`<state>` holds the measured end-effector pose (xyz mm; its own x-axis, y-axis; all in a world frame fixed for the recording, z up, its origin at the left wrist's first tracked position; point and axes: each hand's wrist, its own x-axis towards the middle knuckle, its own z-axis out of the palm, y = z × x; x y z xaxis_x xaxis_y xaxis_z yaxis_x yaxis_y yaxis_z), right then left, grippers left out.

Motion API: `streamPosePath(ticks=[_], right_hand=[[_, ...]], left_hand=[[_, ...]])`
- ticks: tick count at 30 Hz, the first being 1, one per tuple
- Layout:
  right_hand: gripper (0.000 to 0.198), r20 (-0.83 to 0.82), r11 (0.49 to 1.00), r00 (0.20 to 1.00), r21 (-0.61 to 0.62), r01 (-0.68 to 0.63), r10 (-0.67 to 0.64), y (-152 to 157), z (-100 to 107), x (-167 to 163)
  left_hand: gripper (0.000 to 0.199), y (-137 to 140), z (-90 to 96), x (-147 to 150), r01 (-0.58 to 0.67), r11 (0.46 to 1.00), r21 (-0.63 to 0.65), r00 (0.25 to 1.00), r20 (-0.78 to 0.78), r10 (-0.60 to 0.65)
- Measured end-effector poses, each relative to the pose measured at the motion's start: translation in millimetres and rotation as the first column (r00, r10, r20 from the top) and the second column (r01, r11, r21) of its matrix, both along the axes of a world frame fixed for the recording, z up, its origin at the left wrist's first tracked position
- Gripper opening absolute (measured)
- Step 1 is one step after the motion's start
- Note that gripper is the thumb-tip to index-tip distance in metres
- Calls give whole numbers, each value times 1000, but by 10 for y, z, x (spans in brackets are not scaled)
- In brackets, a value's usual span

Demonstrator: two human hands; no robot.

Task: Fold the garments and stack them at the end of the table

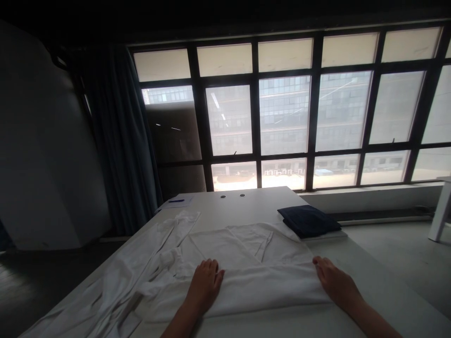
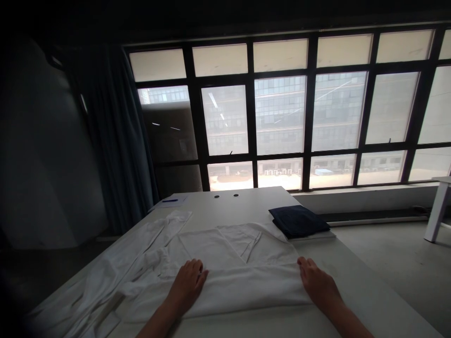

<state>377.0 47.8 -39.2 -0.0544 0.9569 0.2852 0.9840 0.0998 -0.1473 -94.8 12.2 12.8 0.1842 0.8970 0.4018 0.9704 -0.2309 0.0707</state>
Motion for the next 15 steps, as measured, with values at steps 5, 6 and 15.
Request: streamPosePath(ticks=[5,6,15], right_hand=[[42,0,1000,1000,-18,-23,23,2,7,-3],[42,0,999,1000,-29,-22,22,-2,15,-5],[46,-25,996,1000,-94,-7,5,-30,139,-47]], left_hand=[[27,-102,201,122,135,991,4,989,59,-135],[30,-134,217,159,197,980,-22,979,57,-196],[72,-233,102,249,360,854,-375,927,45,-371]])
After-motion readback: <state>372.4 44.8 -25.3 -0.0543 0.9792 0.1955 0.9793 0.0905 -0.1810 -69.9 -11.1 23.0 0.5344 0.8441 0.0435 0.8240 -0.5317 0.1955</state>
